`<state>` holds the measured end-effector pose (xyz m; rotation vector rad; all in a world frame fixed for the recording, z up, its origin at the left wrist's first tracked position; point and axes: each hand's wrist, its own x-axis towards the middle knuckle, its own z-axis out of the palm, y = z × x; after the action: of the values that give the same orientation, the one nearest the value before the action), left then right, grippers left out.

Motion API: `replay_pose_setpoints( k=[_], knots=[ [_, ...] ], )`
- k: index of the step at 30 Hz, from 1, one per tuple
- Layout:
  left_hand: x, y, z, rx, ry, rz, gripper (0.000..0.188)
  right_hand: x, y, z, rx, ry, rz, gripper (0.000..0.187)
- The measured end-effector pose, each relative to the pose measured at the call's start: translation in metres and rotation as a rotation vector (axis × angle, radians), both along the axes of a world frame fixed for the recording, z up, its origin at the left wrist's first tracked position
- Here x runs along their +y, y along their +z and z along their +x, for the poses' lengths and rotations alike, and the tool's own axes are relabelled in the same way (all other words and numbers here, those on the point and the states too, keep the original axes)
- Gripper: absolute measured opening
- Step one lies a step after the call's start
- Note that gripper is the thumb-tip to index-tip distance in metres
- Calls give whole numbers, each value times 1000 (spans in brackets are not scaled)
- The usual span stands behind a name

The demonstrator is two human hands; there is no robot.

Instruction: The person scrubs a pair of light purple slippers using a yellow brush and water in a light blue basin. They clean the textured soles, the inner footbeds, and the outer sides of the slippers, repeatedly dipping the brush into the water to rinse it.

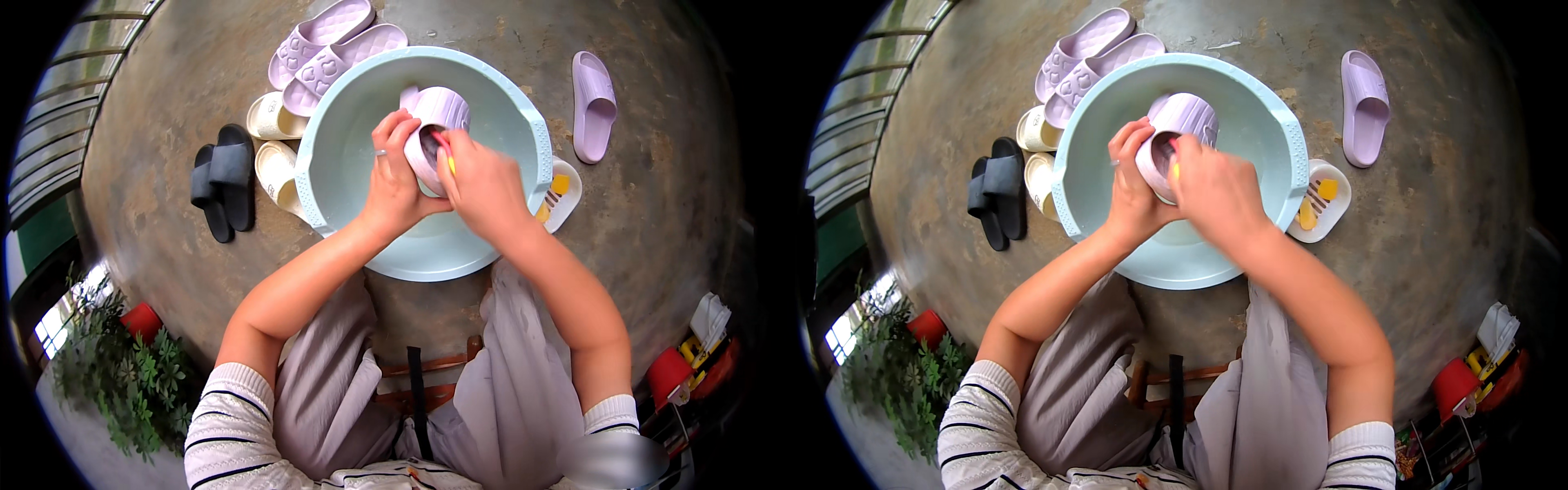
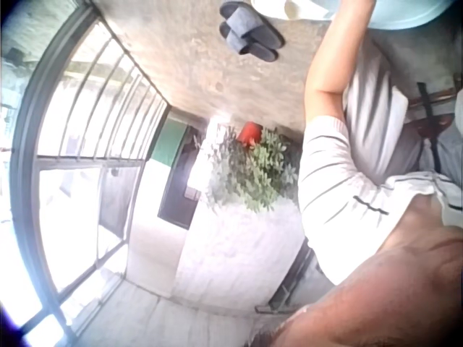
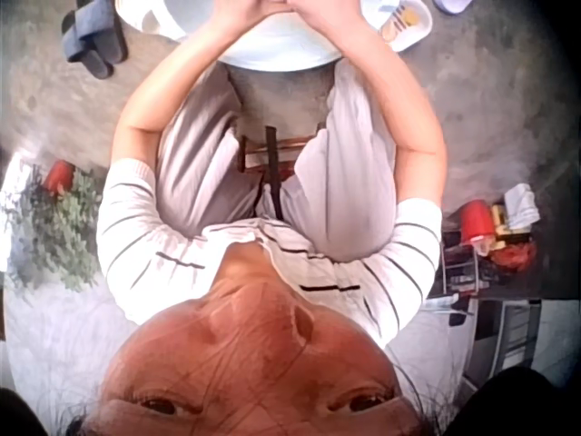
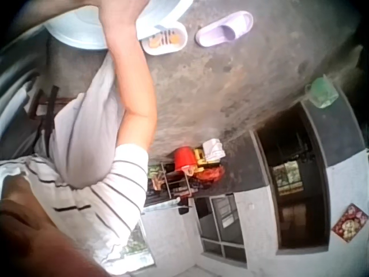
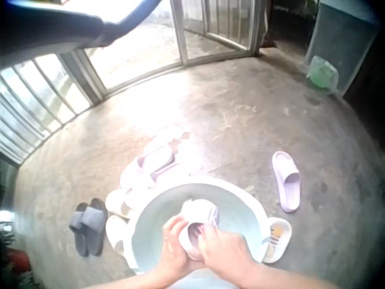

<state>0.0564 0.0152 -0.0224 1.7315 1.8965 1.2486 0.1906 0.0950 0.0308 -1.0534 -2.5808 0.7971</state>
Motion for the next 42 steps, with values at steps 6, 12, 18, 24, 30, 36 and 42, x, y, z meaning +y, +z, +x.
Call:
replay_pose_setpoints(
  k=[6,12,18,24,30,36,42],
  knots=[
    [-3,-2,-12,-34,9,-24,118,-4,34,4,214,26,-149,14],
    [-15,0,-21,-43,19,-50,119,-16,46,9,86,100,-152,16],
    [-15,-8,-17,-35,-54,-44,117,-16,11,12,-6,96,-108,16],
    [-17,-10,-20,-27,-88,7,118,-15,27,15,71,98,-158,17],
    [-16,-4,-27,-66,-38,-13,117,-21,45,18,199,103,-160,20],
    [-11,-10,-22,-45,-68,22,117,-12,0,13,58,114,-85,21],
    [-10,-9,-22,-5,-121,28,116,-12,-5,18,52,116,-81,20]
  ],
)
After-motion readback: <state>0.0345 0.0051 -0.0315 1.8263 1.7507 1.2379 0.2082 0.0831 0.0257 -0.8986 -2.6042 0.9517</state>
